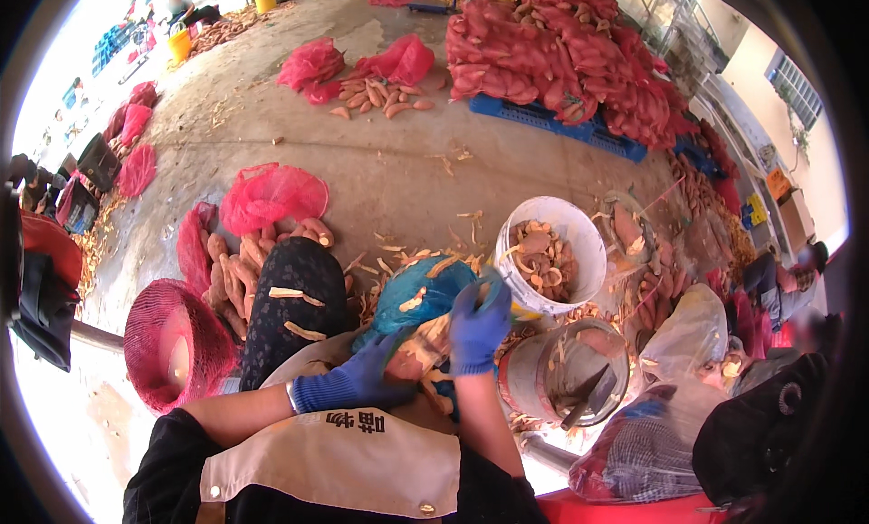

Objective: The person sits on the ground and peels sweet potatoes using a knife. They hold the potato in one hand and remove the skin with the other, placing the peeled potatoes into a white bucket.

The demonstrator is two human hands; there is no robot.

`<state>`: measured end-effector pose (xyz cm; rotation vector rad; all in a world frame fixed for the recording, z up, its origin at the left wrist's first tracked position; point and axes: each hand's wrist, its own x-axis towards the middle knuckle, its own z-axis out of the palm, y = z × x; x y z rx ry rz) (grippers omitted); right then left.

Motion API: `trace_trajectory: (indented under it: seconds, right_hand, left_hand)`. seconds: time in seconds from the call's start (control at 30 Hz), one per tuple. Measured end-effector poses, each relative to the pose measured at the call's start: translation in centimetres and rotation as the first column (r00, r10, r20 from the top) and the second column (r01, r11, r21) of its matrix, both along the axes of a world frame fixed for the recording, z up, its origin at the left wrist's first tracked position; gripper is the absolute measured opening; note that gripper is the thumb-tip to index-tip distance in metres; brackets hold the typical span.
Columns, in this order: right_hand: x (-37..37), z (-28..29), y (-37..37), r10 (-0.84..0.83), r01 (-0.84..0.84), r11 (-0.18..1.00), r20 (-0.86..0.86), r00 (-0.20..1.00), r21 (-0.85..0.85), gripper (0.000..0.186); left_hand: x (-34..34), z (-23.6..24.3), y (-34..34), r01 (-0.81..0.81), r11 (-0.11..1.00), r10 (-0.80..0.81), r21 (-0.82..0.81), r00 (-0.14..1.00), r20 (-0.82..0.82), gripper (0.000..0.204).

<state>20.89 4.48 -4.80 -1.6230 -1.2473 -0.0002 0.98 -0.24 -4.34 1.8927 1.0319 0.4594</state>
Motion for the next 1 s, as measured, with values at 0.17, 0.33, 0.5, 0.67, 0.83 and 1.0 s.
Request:
trace_trajectory:
  seconds: [0.17, 0.33, 0.5, 0.67, 0.83, 1.0]
  right_hand:
    - [9.4, -2.2, 4.0, -0.443, 0.411, 0.894, 0.214, 0.871, 0.177, 0.023]
    - [4.0, 0.2, 1.3, -0.035, -0.004, 0.998, -0.617, 0.786, -0.061, 0.018]
    - [-0.7, -1.9, 0.6, 0.129, -0.150, 0.987, -0.261, 0.957, -0.061, 0.021]
    - [3.2, -2.9, 4.2, -0.247, 0.239, 0.967, 0.088, 0.965, 0.089, 0.025]
    - [7.6, -3.2, 4.6, -0.126, 0.118, 0.992, -0.202, 0.971, -0.051, 0.021]
    - [1.4, -1.5, 1.8, 0.035, -0.049, 0.978, -0.072, 0.997, -0.203, 0.022]
  left_hand:
    - [-0.7, 1.5, 0.3, -0.039, 0.996, 0.036, -0.085, 0.999, -0.040, 0.091]
    - [-0.8, 1.6, 0.2, -0.091, 0.963, 0.171, -0.254, 0.934, 0.314, 0.090]
    - [0.4, 2.8, 0.9, -0.015, 0.996, 0.016, -0.092, 1.000, 0.007, 0.094]
    - [-0.3, 1.4, 0.3, -0.090, 0.987, 0.104, -0.133, 0.989, 0.102, 0.096]
    - [-0.8, 0.2, 0.2, -0.037, 0.997, 0.045, -0.065, 0.991, 0.128, 0.099]
    - [-0.2, -0.2, 0.0, 0.002, 0.991, 0.007, -0.134, 0.998, 0.067, 0.101]
